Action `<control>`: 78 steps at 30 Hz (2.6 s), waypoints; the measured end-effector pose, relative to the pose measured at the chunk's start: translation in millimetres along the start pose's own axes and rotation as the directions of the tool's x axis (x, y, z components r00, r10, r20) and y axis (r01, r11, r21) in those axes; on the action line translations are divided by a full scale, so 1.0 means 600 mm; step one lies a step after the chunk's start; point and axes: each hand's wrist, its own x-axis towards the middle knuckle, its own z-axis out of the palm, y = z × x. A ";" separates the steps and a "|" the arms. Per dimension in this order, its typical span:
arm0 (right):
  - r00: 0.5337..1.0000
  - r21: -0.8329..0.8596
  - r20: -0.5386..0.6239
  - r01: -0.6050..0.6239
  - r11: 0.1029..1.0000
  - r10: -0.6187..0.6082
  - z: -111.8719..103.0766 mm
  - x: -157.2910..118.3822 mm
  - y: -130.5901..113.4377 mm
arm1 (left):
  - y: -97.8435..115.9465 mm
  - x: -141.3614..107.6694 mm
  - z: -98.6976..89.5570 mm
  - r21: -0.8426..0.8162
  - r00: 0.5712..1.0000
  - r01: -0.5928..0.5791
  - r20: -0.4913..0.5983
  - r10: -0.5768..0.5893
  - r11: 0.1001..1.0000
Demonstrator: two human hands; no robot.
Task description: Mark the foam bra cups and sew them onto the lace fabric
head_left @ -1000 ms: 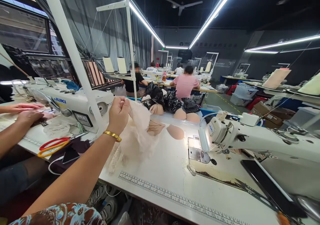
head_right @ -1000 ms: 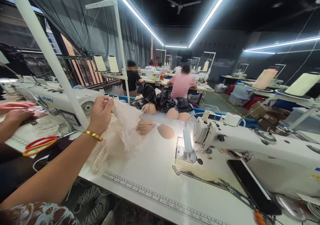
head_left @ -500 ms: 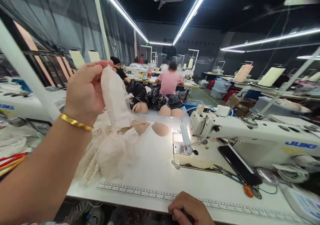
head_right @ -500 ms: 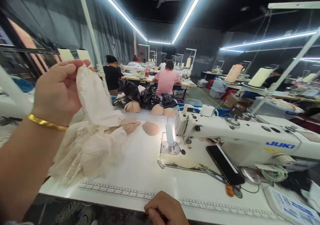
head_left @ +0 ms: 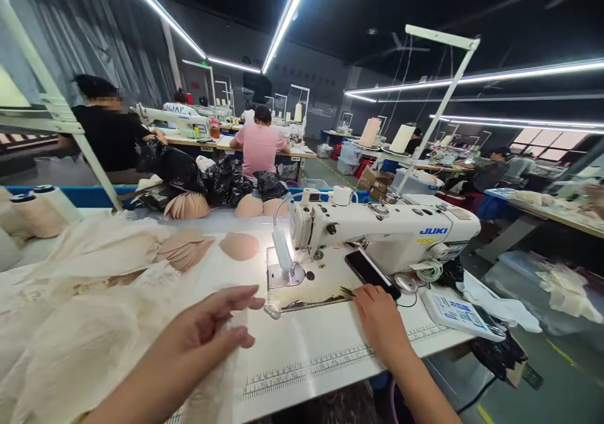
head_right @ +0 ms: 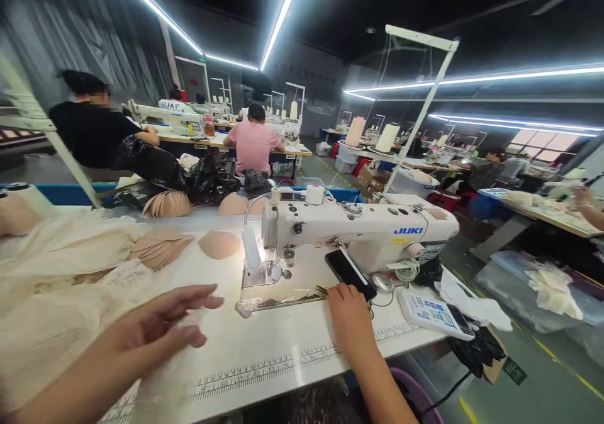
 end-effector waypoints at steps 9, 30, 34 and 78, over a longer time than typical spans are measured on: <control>0.968 0.309 0.015 0.235 0.922 -0.252 -0.035 -0.017 -0.164 | -0.045 0.018 0.070 -0.195 0.953 0.187 0.275 -0.130 0.963; 0.971 0.145 0.008 0.236 0.961 -0.240 -0.004 0.001 -0.072 | -0.021 0.023 -0.063 0.753 0.910 -0.227 -0.062 0.410 0.618; 0.933 0.384 0.099 0.284 0.878 -0.346 0.023 0.033 -0.142 | -0.091 0.050 0.013 0.734 0.926 -0.363 0.218 0.308 0.573; 0.835 0.863 0.502 -0.499 0.073 -0.227 -0.015 0.053 -0.236 | -0.059 0.020 0.051 -0.301 0.981 0.069 0.191 -0.010 0.951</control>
